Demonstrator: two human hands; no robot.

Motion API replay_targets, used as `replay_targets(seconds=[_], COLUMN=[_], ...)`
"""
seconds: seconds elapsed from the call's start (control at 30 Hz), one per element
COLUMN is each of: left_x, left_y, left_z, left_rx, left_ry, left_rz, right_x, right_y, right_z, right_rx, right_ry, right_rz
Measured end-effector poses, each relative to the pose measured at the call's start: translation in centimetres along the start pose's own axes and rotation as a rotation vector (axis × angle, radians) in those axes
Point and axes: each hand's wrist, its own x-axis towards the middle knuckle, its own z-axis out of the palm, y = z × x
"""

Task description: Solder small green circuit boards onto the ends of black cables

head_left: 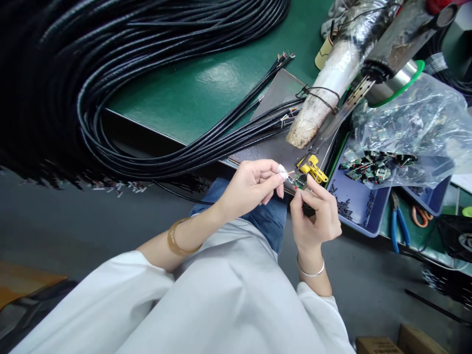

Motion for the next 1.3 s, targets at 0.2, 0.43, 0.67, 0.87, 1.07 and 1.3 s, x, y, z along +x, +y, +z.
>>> replay_targets(seconds=[0.2, 0.43, 0.67, 0.87, 1.07, 1.3], left_x=[-0.9, -0.7, -0.1, -0.2, -0.5, -0.7], left_y=[-0.9, -1.5, -1.3, -0.5, -0.1, 0.0], left_z=[0.6, 0.4, 0.5, 0.6, 0.7, 0.7], left_rx=[0.285, 0.682, 0.783, 0.782, 0.778, 0.689], left_ry=[0.190, 0.279, 0.326, 0.292, 0.295, 0.281], left_rz=[0.276, 0.622, 0.631, 0.643, 0.561, 0.469], right_x=[0.8, 1.4, 2.1, 2.8, 2.8, 2.6], right_y=[0.0, -0.3, -0.1, -0.4, -0.5, -0.4], right_z=[-0.8, -0.5, -0.4, -0.5, -0.7, -0.9], right_rx=[0.231, 0.291, 0.231, 0.210, 0.182, 0.184], right_ry=[-0.144, -0.178, -0.197, -0.168, -0.188, -0.245], right_rz=[0.340, 0.414, 0.353, 0.274, 0.265, 0.251])
